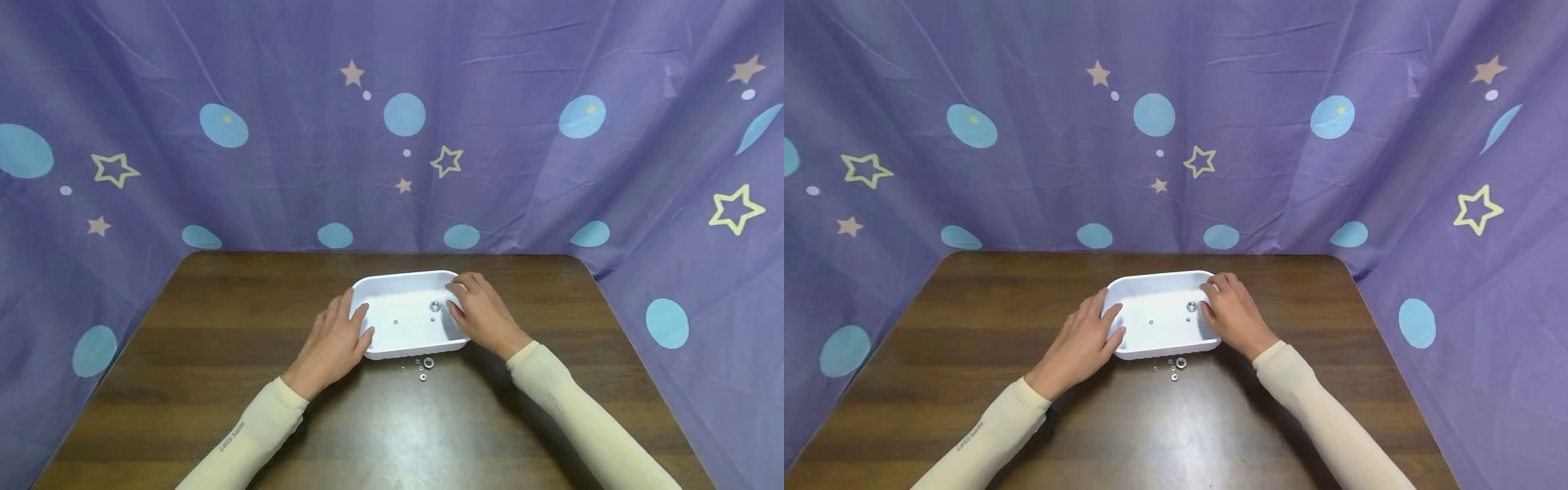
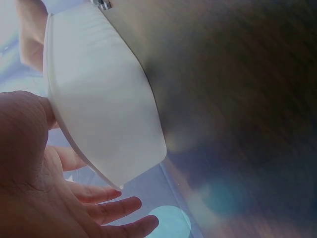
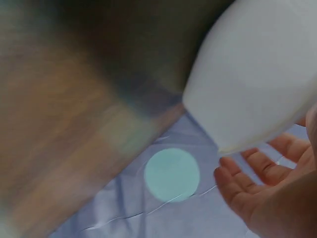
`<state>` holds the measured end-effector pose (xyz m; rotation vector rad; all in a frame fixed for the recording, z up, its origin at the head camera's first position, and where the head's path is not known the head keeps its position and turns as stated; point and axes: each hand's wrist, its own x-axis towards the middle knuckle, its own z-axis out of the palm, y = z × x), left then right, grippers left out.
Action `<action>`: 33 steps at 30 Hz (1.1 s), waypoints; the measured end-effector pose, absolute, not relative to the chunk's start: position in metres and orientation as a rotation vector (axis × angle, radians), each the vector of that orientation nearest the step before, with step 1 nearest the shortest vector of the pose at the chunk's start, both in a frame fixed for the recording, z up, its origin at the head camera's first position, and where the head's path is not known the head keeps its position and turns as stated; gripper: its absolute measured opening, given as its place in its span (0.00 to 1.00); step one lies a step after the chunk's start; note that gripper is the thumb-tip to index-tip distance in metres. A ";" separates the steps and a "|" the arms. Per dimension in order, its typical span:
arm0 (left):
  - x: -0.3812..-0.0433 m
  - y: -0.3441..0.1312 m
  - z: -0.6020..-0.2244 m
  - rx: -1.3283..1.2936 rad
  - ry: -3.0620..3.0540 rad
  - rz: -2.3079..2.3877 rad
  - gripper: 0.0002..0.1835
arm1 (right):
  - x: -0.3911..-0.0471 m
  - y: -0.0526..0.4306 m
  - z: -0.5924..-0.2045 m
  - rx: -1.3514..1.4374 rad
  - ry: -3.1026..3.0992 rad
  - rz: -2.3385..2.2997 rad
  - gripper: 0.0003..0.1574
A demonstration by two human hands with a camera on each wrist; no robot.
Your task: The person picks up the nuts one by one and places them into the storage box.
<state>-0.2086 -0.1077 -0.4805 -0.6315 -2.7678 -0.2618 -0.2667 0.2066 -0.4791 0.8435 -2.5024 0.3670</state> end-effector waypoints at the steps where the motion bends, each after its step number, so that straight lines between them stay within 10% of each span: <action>1: -0.209 -0.108 -0.479 -0.633 -2.765 -0.261 0.28 | -0.264 0.211 -0.479 0.813 -2.512 0.375 0.20; 33: -0.211 -0.109 -0.481 -0.691 -2.652 -0.321 0.26 | -0.233 0.230 -0.491 0.485 -2.826 0.500 0.36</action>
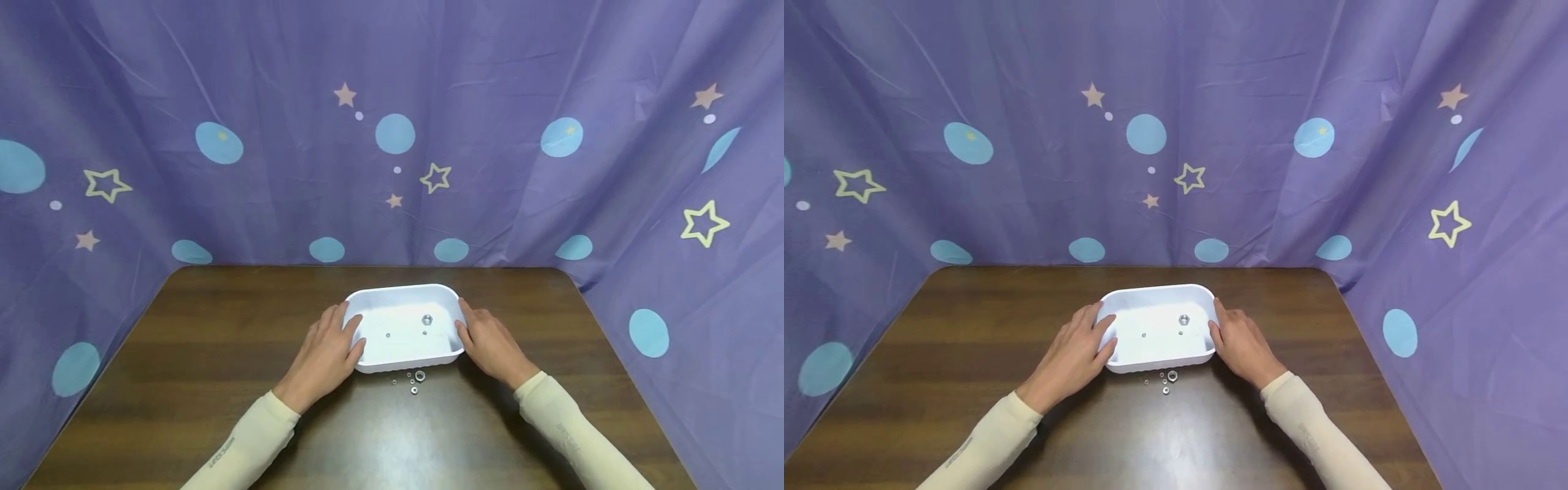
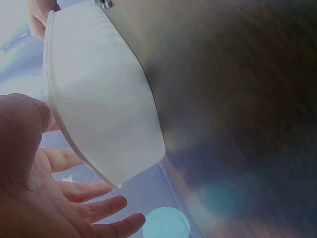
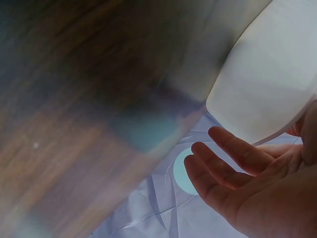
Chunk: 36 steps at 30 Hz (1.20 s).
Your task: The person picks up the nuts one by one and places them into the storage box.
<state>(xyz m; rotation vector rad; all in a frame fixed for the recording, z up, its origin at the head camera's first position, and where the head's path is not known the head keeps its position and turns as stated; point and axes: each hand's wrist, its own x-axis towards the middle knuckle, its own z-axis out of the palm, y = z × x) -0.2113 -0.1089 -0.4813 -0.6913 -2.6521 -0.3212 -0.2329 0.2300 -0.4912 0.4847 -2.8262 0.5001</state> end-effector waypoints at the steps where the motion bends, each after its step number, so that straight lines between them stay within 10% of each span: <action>1: -0.210 -0.109 -0.482 -0.691 -2.651 -0.324 0.26 | -0.232 0.229 -0.492 0.483 -2.828 0.498 0.36; 36: -0.169 -0.079 -0.443 -0.934 -2.420 -0.351 0.19 | -0.230 0.229 -0.492 0.478 -2.812 0.491 0.36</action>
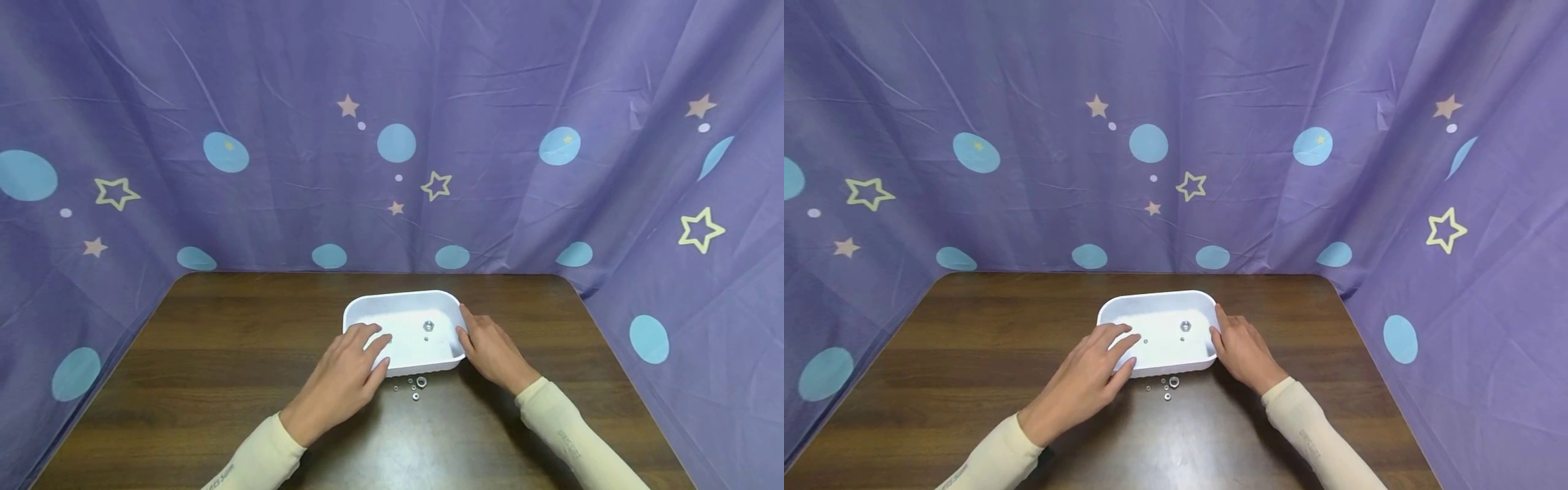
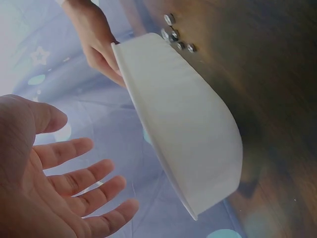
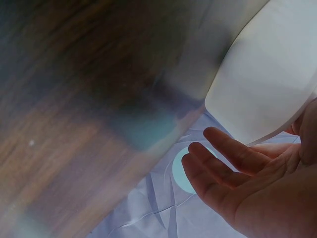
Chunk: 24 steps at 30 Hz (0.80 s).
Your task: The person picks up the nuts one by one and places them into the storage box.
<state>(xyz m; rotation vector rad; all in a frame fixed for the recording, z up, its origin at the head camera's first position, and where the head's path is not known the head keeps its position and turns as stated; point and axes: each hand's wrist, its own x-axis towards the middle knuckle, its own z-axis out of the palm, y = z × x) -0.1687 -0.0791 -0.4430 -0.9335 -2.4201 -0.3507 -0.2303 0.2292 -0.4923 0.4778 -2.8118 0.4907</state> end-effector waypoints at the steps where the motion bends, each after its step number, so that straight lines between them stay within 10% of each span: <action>1: -0.167 -0.078 -0.442 -0.940 -2.412 -0.353 0.19 | -0.230 0.229 -0.492 0.480 -2.810 0.492 0.36; 24: -0.124 -0.052 -0.452 -1.094 -2.462 -0.316 0.20 | -0.230 0.230 -0.494 0.485 -2.798 0.490 0.35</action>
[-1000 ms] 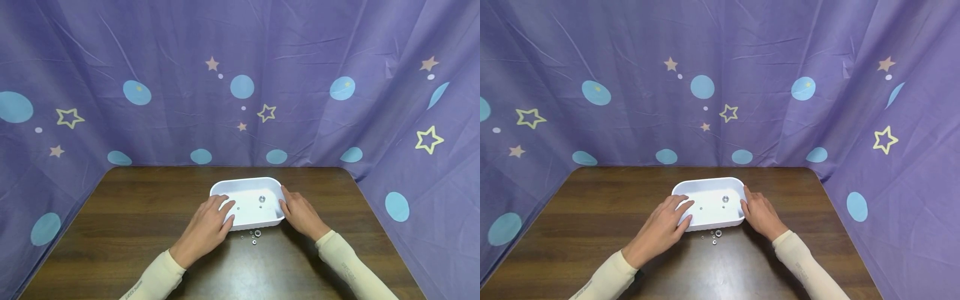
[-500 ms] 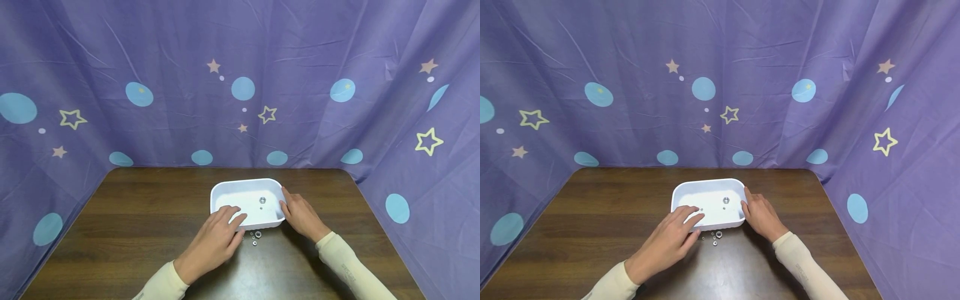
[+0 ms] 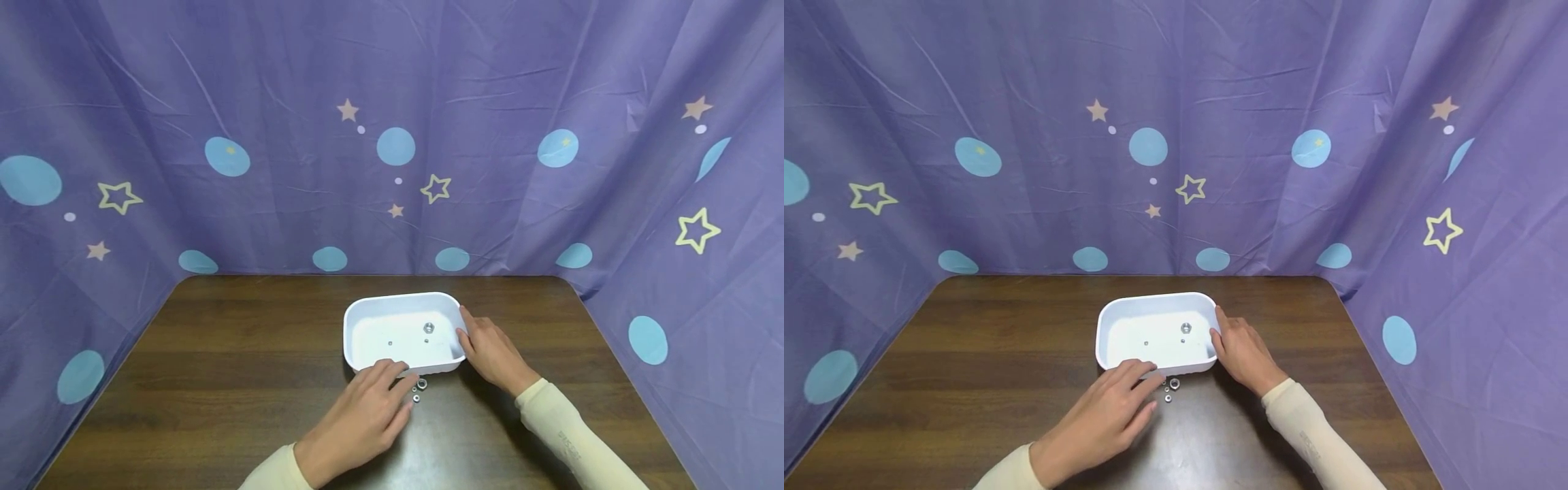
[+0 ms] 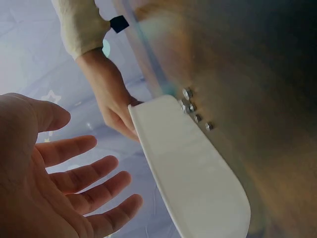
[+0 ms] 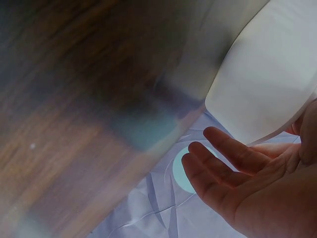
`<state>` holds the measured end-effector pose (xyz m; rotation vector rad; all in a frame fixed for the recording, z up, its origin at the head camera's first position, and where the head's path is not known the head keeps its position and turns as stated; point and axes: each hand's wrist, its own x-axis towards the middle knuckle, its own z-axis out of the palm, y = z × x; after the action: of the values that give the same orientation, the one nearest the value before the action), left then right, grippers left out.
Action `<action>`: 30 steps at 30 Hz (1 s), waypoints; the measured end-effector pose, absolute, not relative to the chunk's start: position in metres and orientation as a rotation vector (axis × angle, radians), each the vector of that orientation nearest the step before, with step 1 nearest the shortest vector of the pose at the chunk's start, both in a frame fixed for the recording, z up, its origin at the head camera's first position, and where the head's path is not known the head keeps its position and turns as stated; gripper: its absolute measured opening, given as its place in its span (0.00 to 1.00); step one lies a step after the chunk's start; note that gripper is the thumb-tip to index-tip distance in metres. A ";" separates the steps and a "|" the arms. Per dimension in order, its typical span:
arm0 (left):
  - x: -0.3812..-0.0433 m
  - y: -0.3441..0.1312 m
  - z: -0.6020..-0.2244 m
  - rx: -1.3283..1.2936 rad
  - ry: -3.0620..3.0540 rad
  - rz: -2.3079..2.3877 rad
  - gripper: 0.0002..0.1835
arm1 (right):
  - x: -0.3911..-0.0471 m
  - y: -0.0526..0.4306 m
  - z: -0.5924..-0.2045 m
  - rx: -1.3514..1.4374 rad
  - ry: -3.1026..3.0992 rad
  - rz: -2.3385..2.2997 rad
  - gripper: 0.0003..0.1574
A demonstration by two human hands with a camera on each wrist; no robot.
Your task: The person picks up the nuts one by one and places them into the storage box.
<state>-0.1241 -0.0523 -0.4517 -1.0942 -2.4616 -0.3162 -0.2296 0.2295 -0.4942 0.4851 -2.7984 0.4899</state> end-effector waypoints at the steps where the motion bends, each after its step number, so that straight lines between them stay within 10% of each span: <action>1: -0.123 -0.051 -0.453 -1.100 -2.463 -0.314 0.20 | -0.230 0.230 -0.494 0.484 -2.799 0.492 0.35; 30: -0.134 -0.050 -0.498 -1.094 -2.653 -0.125 0.17 | -0.229 0.229 -0.496 0.467 -2.809 0.490 0.36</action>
<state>-0.1336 -0.0504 -0.4977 -1.0936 -2.6531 -0.1248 -0.2294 0.2293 -0.4956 0.4667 -2.8093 0.4899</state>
